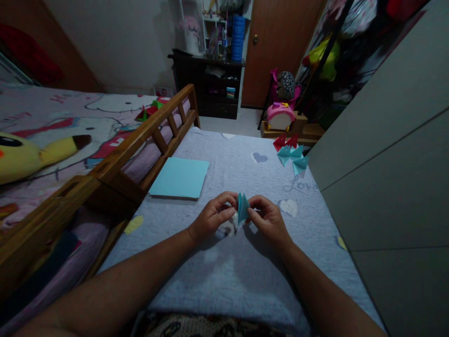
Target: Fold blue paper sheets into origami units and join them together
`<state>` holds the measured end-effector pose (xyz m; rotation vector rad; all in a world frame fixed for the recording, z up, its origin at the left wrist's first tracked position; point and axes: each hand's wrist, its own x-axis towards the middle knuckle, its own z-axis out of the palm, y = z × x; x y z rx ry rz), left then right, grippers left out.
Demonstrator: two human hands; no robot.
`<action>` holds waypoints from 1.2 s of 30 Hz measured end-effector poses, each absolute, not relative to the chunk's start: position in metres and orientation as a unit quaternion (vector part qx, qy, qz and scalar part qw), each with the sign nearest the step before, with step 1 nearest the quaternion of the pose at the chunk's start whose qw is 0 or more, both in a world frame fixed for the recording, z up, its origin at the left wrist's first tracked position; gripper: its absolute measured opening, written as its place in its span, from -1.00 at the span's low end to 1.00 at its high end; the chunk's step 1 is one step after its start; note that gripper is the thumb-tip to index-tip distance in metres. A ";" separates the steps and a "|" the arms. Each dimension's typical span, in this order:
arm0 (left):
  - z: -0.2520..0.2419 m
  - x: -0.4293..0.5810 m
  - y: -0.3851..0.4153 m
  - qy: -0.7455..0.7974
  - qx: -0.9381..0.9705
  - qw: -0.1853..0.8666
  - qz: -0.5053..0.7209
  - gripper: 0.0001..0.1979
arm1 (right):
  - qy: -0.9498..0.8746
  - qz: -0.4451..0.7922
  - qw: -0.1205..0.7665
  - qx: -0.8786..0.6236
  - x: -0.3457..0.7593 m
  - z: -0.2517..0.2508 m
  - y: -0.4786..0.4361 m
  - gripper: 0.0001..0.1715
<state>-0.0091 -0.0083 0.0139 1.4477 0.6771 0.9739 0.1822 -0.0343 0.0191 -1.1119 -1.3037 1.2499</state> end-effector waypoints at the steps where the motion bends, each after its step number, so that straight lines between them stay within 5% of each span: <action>1: 0.012 -0.008 -0.008 0.296 0.601 0.612 0.420 -0.80 | -0.529 0.517 0.491 -0.460 0.182 0.019 -0.034 -0.78; 7: 0.005 -0.003 -0.006 0.320 0.572 0.622 0.428 -0.52 | -0.513 0.538 0.494 -0.452 0.182 0.017 -0.032 -0.70; 36: 0.009 0.000 -0.005 0.334 0.518 0.682 0.393 -0.68 | -0.519 0.573 0.448 -0.449 0.182 0.017 -0.031 -0.76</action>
